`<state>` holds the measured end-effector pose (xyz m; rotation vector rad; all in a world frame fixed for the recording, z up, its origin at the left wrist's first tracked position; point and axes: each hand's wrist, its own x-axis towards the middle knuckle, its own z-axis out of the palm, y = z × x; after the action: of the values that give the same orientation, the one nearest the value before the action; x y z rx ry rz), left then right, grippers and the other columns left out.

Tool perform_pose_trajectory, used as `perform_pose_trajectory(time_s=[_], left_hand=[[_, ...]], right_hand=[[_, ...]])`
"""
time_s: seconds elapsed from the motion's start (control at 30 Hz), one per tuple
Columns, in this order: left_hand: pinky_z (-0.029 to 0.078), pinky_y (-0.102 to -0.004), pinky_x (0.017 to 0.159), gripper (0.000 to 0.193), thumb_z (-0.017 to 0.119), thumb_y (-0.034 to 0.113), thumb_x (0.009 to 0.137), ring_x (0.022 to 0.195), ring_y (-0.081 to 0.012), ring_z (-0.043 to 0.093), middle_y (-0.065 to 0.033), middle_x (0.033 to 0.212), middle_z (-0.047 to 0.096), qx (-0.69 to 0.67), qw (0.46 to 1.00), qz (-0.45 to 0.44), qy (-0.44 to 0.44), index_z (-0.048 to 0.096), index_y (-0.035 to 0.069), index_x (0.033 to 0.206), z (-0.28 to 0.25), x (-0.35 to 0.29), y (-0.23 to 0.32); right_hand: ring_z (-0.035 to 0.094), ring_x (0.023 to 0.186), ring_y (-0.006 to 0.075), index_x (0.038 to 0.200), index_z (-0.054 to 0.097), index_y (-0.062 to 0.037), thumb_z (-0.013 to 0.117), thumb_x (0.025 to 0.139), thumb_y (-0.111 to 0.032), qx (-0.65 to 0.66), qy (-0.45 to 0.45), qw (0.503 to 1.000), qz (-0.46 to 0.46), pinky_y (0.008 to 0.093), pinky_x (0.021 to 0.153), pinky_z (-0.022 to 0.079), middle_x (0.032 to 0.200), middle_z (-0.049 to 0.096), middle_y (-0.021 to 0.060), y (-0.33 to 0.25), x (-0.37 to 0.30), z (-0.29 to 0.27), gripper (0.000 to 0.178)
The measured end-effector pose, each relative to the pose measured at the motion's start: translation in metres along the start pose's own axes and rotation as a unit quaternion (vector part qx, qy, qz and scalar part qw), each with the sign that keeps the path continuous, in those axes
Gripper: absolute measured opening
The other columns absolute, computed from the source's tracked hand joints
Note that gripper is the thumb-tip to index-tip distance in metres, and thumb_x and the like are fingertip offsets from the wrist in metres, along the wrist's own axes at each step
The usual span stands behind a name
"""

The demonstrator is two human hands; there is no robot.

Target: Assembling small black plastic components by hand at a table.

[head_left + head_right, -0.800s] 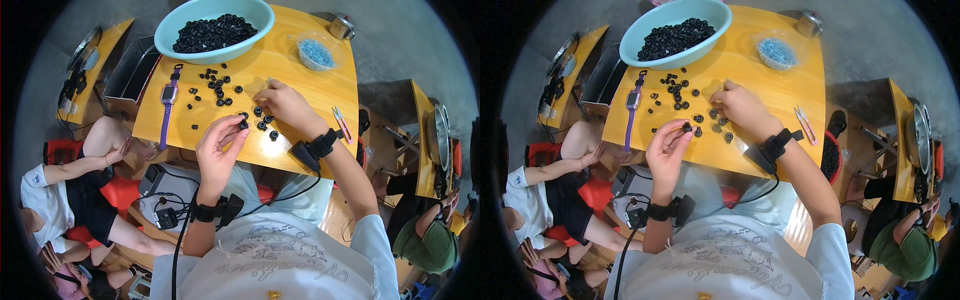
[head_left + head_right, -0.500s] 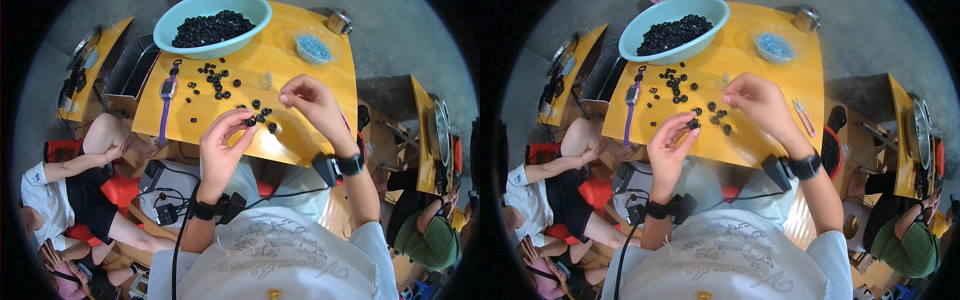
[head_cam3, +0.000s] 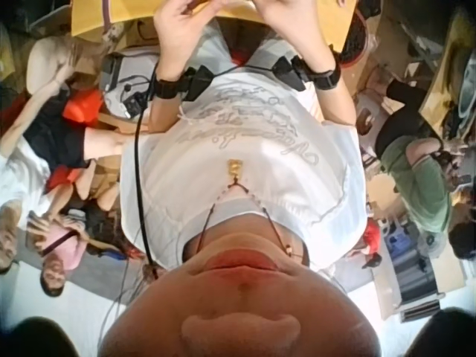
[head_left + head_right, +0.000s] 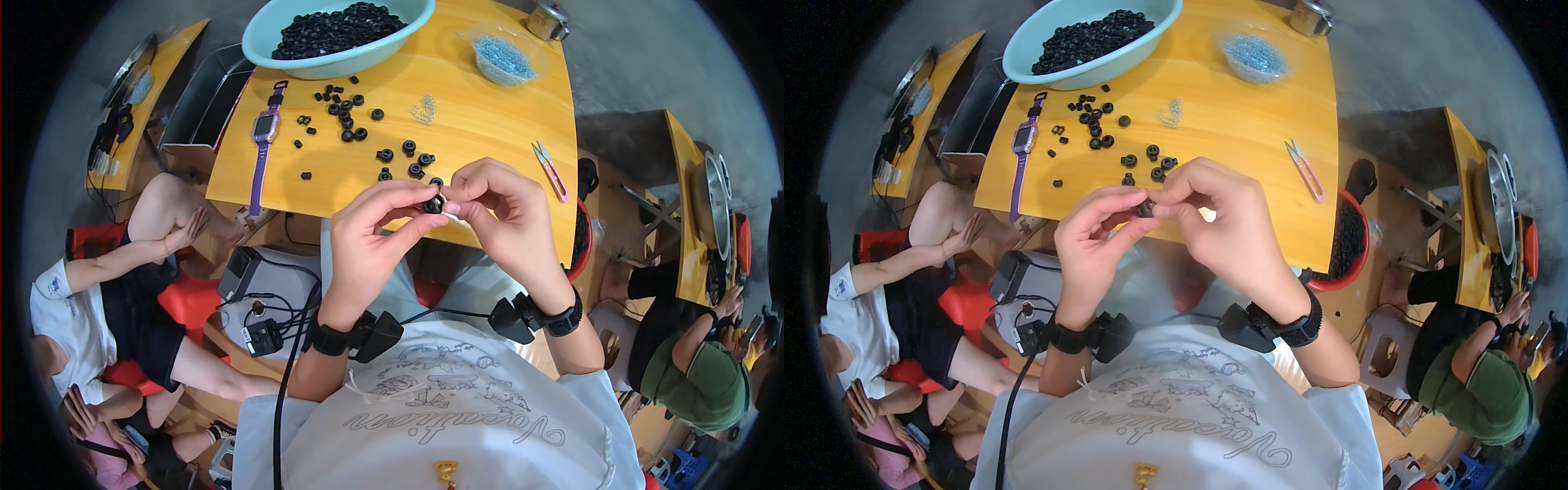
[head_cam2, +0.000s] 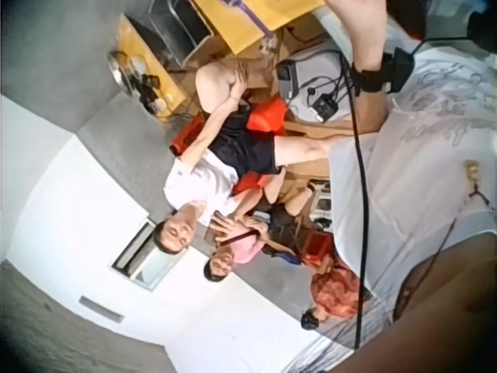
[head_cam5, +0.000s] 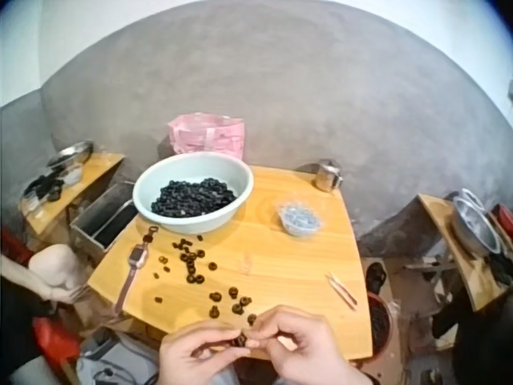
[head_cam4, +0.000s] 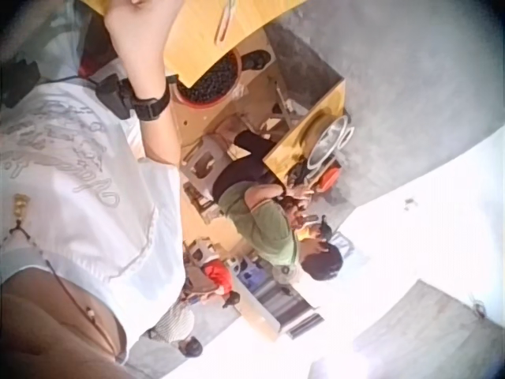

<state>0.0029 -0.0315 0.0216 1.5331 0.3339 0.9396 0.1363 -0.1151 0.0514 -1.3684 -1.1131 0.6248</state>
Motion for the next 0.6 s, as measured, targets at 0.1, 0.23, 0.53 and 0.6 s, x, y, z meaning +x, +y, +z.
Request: perform_pose_trajectory(time_s=[0.1,0.23,0.53,0.6], left_hand=[[0.051,-0.0254,0.071,0.026,0.064,-0.007,0.071,0.083,-0.0163,0.059,-0.0119,0.094,0.058,0.026,1.0,0.006,-0.001,0.06,-0.003,0.096,-0.007,-0.001,-0.002],[0.05,-0.0256,0.074,0.026,0.062,-0.008,0.072,0.085,-0.0166,0.059,-0.0122,0.094,0.058,-0.045,0.998,-0.029,0.034,0.058,-0.004,0.097,-0.017,-0.006,-0.004],[0.047,-0.0277,0.08,0.028,0.057,-0.004,0.079,0.087,-0.0181,0.059,-0.0135,0.097,0.059,-0.09,0.982,-0.05,0.161,0.053,-0.006,0.107,-0.034,-0.002,-0.023],[0.047,-0.0274,0.079,0.028,0.055,-0.001,0.081,0.086,-0.0184,0.059,-0.0148,0.099,0.059,-0.096,0.974,-0.02,0.206,0.051,-0.006,0.109,-0.034,-0.005,-0.024]], right_hand=[[0.058,0.072,0.0141,0.074,0.056,0.0043,0.057,0.072,0.008,-0.011,-0.04,0.998,0.042,0.0242,0.066,0.047,0.075,0.058,0.0078,-0.003,0.007,0.003,0.005],[0.057,0.073,0.0131,0.082,0.061,0.0022,0.059,0.072,0.006,0.023,-0.111,0.993,0.038,0.0231,0.067,0.046,0.08,0.059,0.0082,0.005,0.018,0.005,0.01],[0.054,0.073,0.007,0.118,0.051,-0.0055,0.056,0.082,-0.009,-0.104,-0.124,0.981,0.104,0.0217,0.061,0.044,0.079,0.06,0.0037,0.02,0.062,0.033,0.037],[0.057,0.071,0.0111,0.113,0.054,-0.0042,0.057,0.079,-0.01,-0.15,-0.127,0.979,0.045,0.0244,0.059,0.045,0.079,0.061,0.0073,0.032,0.08,0.049,0.035]])
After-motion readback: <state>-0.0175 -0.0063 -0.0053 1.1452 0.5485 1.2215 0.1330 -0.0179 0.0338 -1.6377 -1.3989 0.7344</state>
